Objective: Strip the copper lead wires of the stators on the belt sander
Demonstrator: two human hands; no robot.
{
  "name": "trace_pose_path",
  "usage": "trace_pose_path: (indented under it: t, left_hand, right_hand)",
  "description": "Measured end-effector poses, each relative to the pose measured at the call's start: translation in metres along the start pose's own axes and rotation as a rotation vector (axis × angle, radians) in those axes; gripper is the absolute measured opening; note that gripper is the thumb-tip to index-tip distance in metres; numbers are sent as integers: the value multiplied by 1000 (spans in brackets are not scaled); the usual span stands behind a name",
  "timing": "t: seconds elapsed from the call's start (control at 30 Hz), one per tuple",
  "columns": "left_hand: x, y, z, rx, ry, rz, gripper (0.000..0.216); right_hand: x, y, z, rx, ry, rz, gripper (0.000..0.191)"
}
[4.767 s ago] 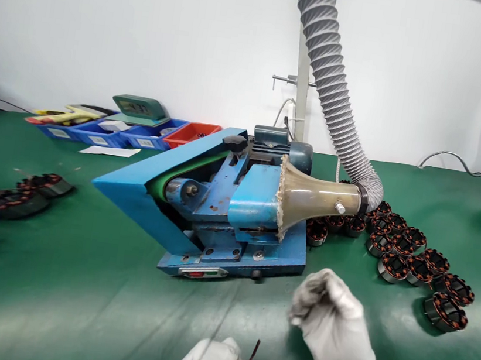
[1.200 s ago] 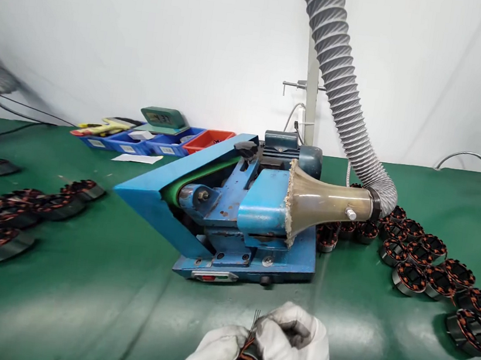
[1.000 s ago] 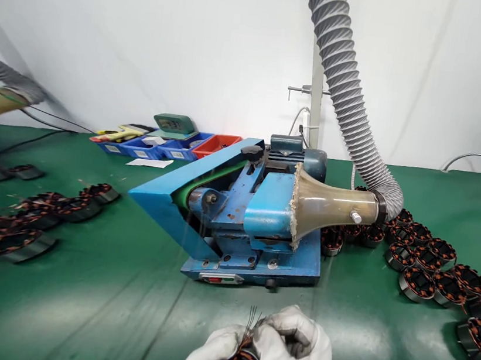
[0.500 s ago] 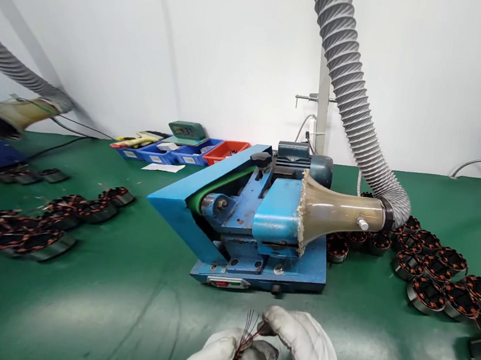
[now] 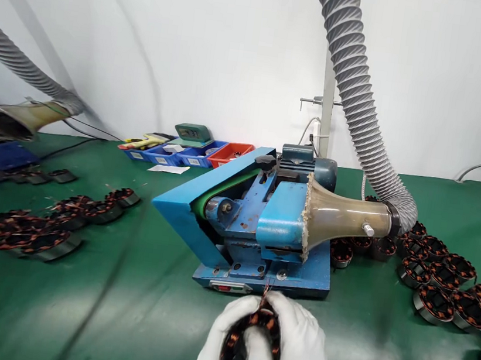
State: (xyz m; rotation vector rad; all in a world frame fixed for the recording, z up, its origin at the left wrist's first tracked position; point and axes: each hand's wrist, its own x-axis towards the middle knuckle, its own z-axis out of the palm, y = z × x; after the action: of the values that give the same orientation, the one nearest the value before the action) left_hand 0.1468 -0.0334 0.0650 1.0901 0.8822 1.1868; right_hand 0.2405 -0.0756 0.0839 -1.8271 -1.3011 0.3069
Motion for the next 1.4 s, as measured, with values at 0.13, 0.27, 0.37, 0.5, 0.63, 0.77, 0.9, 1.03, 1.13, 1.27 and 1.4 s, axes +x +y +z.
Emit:
trace_pose_path:
  t: [0.13,0.27,0.37,0.5,0.63,0.77,0.9,1.03,1.13,1.27,1.4]
  left_hand:
    - [18,-13,21,-31,91,24,46]
    - [41,-18,33,-77,120,0,44]
    - [57,-17,33,-113,86,-50,34]
    - [67,-15,27,-89,78,-69,26]
    - [69,-16,26,-56,68,-73,38]
    - [56,-18,23,-67,76,-100,26]
    - [33,-18,16,-131,8,-175,23]
    - [38,-13,20,-165,3,-259,26]
    - [55,-8,29,-190,37,-275,23]
    - [68,-1,38,-218,61,-244,19]
    - [69,11,46,-237,63,-320,22]
  right_hand:
    - [33,-2,2,51,-98,89,40]
    - [56,-10,0,141,-71,200,35]
    - [66,-13,-1,131,-68,222,32]
    - [71,-11,-2,145,-90,246,30]
    - [71,-11,-3,167,-63,261,31]
    - [55,-7,-3,134,-17,197,30]
    - [31,2,3,154,37,128,29]
    - [36,2,6,157,40,178,28]
    - [52,-5,2,155,26,210,29]
    - [64,-11,-4,161,7,215,34]
    - [67,-11,-6,218,10,250,30]
